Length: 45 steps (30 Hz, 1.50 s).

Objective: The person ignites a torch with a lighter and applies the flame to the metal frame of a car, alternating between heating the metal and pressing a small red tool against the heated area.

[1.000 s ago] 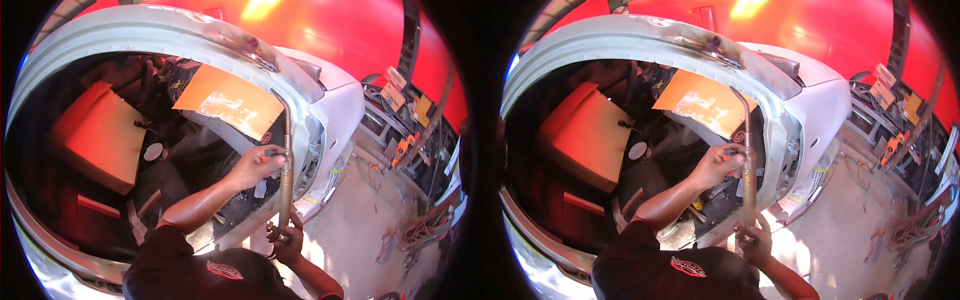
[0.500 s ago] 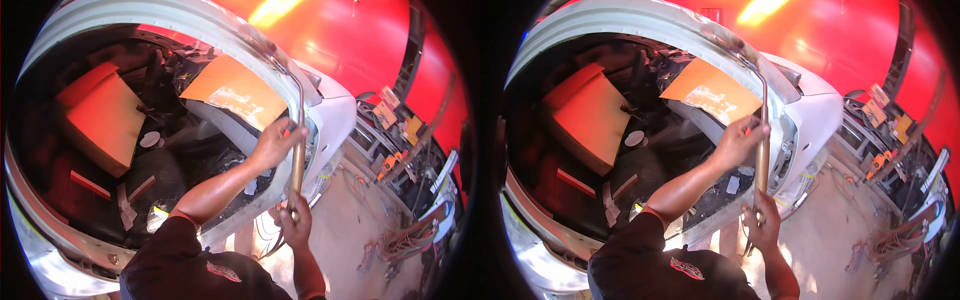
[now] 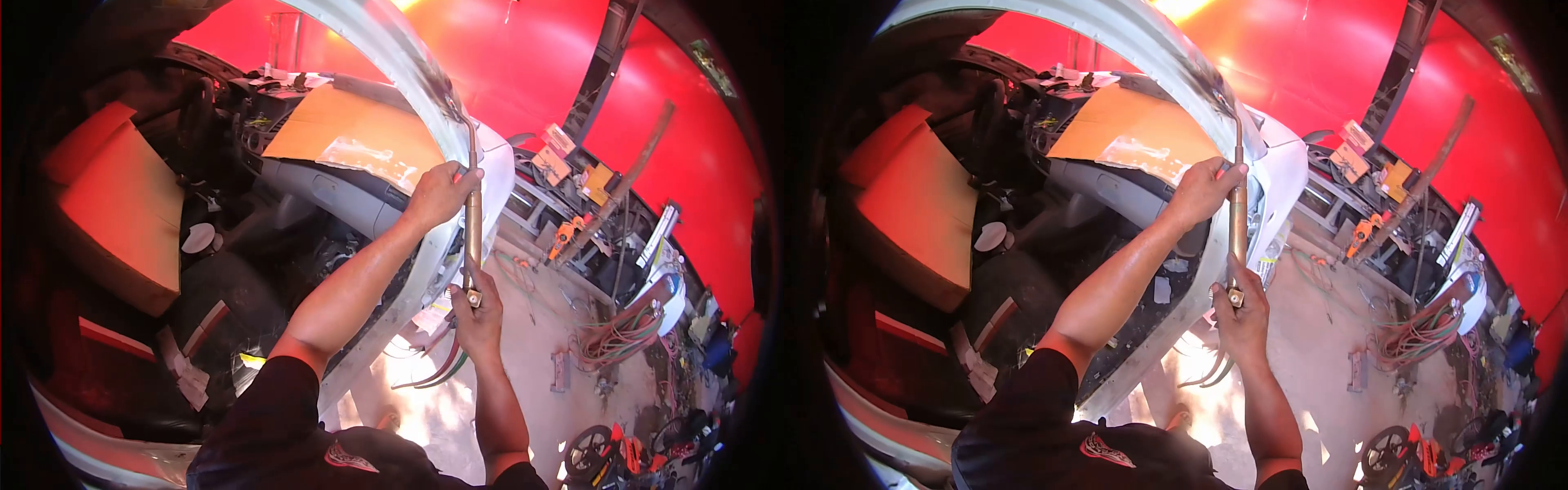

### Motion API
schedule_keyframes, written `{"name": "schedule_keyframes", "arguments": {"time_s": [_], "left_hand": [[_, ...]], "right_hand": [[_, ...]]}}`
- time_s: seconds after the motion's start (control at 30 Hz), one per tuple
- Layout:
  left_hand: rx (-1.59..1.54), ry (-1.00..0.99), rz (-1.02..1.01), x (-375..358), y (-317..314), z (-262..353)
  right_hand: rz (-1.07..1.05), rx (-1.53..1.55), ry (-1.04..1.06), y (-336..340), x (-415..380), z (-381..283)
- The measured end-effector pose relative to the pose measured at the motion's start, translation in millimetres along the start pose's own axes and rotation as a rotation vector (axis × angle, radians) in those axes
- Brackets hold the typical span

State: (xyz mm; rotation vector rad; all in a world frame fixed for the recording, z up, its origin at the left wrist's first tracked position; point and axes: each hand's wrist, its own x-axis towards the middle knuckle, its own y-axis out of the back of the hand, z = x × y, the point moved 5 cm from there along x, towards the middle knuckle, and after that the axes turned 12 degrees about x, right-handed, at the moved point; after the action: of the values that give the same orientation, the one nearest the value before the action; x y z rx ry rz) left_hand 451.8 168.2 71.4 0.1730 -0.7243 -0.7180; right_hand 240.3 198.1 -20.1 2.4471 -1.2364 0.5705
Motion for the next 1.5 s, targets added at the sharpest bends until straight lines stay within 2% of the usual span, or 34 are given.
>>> {"name": "schedule_keyframes", "arguments": {"time_s": [0.13, 0.17, 0.3, 0.4, 0.5, 0.7, 0.8, 0.9, 1.0, 1.03, 1.13, 1.17, 1.27, 1.37, 1.5], "left_hand": [[-0.017, -0.046, 0.027, 2, -1, 4], [-0.028, -0.045, 0.04, 4, -2, 5], [-0.063, 0.026, 0.051, 11, -4, 5], [-0.13, 0.05, 0.059, 13, -17, -4], [-0.161, 0.043, 0.042, -4, -22, 1], [-0.273, 0.042, 0.046, -12, -32, 2], [-0.41, 0.01, 0.023, -6, -28, 10], [-0.569, -0.052, -0.004, -6, -17, 19], [-0.584, -0.068, -0.014, -7, -12, 17], [-0.617, -0.04, -0.03, -9, -11, 18], [-0.777, -0.038, -0.081, -11, -3, 20], [-0.798, -0.026, -0.107, -12, 1, 19], [-1.078, 0.006, -0.181, -20, 15, 22], [-1.135, 0.013, -0.178, -22, 35, 27], [-1.021, -0.031, -0.233, -20, 66, 25]], "right_hand": [[0.003, -0.109, 0.031, 1, -2, -22], [0.016, -0.16, 0.096, 3, 0, -22], [-0.016, -0.284, 0.127, 7, 8, -44], [-0.046, -0.282, 0.074, 17, 8, -43], [-0.056, -0.479, 0.222, 23, -5, -46], [-0.044, -0.47, 0.097, 23, -11, -52], [-0.01, -0.538, 0.136, 11, -13, -69], [0.016, -0.637, 0.077, -5, -16, -89], [0.046, -0.688, 0.076, -21, -23, -101], [0.052, -0.595, 0.004, -23, -26, -99], [-0.06, -0.331, -0.02, -25, -33, -103], [-0.108, -0.184, -0.085, -22, -40, -97], [-0.114, 0.351, -0.101, -33, -55, -84], [-0.112, 0.431, -0.096, -50, -60, -79], [-0.099, 0.095, -0.051, -58, -50, -113]]}}
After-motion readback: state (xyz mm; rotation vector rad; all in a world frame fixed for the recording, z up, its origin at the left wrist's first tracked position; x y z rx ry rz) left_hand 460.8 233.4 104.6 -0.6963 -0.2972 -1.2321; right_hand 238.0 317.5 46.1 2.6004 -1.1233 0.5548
